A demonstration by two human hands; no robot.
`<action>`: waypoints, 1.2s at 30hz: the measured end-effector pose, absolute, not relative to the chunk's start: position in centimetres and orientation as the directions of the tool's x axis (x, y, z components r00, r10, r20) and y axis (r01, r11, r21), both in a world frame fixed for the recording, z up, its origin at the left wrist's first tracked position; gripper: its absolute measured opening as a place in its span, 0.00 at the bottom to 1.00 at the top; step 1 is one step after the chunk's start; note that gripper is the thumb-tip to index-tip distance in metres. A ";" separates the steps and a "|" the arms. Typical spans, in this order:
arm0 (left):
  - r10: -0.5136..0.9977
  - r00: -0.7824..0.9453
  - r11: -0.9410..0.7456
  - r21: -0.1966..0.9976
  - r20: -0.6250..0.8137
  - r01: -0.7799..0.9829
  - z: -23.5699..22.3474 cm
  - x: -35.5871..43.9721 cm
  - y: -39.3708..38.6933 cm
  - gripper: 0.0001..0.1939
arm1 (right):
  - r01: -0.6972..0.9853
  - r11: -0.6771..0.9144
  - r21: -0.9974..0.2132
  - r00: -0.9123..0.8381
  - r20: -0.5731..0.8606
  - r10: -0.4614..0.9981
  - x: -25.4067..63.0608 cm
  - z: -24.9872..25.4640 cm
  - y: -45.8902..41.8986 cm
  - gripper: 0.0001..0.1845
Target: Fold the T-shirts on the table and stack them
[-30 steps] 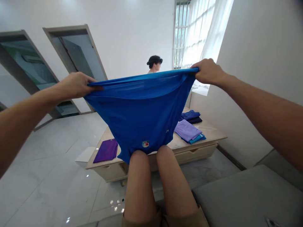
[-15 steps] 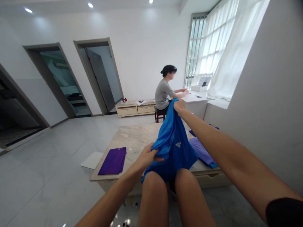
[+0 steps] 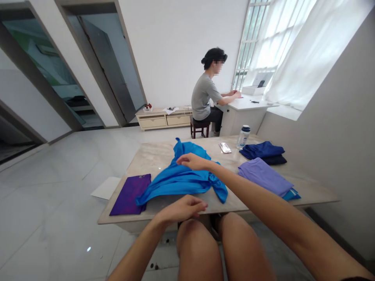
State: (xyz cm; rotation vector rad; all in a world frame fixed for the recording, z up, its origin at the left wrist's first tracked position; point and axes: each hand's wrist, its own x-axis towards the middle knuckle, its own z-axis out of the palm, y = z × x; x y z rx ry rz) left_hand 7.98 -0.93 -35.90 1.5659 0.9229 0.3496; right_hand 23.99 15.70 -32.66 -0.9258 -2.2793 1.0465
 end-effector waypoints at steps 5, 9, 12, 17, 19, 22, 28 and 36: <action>0.955 0.272 -0.088 0.766 -0.117 0.637 -42.9 4.1 4.9 0.24 | 0.885 0.189 -0.425 -0.171 0.080 0.982 33.9 -47.5 12.6 0.22; 0.989 0.131 -0.146 0.468 0.064 0.871 -49.7 1.7 9.2 0.27 | 0.935 0.118 -0.333 -0.055 0.193 0.980 36.2 -56.1 9.5 0.32; 0.983 0.130 -0.164 0.309 0.128 0.937 -52.4 0.9 10.8 0.28 | 0.922 0.208 -0.325 -0.143 0.212 0.967 38.2 -57.6 10.0 0.36; 0.986 0.097 -0.112 0.111 0.139 0.987 -51.5 2.2 12.0 0.28 | 0.917 0.261 -0.301 -0.236 0.118 0.965 42.5 -54.4 17.7 0.34; 0.991 0.090 -0.096 0.059 0.097 0.994 -50.7 3.0 11.9 0.27 | 0.940 0.194 -0.281 -0.154 0.159 0.975 42.0 -53.0 19.8 0.33; 0.988 0.154 -0.152 0.070 -0.019 0.986 -49.7 3.9 10.4 0.25 | 0.890 0.321 -0.325 -0.261 0.214 0.941 38.4 -52.1 18.7 0.32; 0.942 0.261 -0.218 0.210 -0.210 0.953 -47.6 3.3 4.8 0.14 | 0.827 0.335 -0.453 -0.289 0.168 0.942 33.6 -52.7 10.6 0.13; 0.977 0.092 -0.036 0.277 -0.190 0.960 -41.9 1.1 1.0 0.12 | 0.533 0.202 -0.822 0.091 0.293 0.952 36.4 -43.8 8.2 0.10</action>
